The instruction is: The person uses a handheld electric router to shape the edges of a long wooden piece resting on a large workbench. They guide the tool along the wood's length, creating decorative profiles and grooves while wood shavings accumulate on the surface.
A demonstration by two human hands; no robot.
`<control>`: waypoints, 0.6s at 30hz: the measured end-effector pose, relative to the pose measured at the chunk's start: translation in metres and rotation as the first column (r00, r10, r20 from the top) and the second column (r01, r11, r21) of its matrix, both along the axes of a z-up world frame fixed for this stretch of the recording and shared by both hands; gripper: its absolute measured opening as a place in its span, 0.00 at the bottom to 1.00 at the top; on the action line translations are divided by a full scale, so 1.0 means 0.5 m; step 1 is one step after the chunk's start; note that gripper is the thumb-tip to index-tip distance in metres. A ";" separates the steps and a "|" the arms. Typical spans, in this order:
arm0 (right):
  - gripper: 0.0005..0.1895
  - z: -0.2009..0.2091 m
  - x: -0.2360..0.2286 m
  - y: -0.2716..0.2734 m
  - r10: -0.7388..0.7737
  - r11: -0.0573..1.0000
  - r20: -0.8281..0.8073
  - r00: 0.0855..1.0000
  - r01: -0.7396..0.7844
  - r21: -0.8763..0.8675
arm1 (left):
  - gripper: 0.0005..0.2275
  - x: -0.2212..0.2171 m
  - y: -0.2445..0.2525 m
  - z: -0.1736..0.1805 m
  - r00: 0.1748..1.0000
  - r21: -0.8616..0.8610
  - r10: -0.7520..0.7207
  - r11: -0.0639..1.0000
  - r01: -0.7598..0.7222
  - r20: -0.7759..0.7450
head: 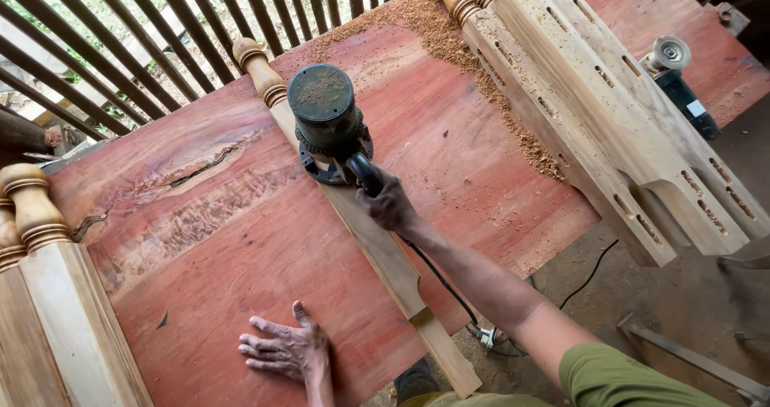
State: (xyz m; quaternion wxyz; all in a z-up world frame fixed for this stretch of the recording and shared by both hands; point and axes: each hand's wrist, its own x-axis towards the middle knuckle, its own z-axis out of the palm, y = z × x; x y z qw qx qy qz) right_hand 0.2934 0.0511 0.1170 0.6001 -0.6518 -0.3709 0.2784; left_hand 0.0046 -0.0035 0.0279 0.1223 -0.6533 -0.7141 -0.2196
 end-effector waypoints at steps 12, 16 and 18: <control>0.07 -0.058 0.035 0.069 0.012 0.997 -0.050 0.999 -0.008 0.076 | 0.38 0.005 0.003 -0.005 0.997 0.008 0.041 0.999 -0.040 -0.062; 0.05 -0.012 0.030 0.084 -0.002 0.998 0.047 0.999 -0.001 0.068 | 0.39 0.002 0.006 -0.006 0.996 -0.007 0.064 0.998 -0.065 -0.058; 0.04 -0.014 0.032 0.098 -0.021 0.998 -0.014 1.000 0.022 0.052 | 0.37 0.003 0.007 -0.001 0.998 -0.020 0.048 0.999 -0.049 -0.049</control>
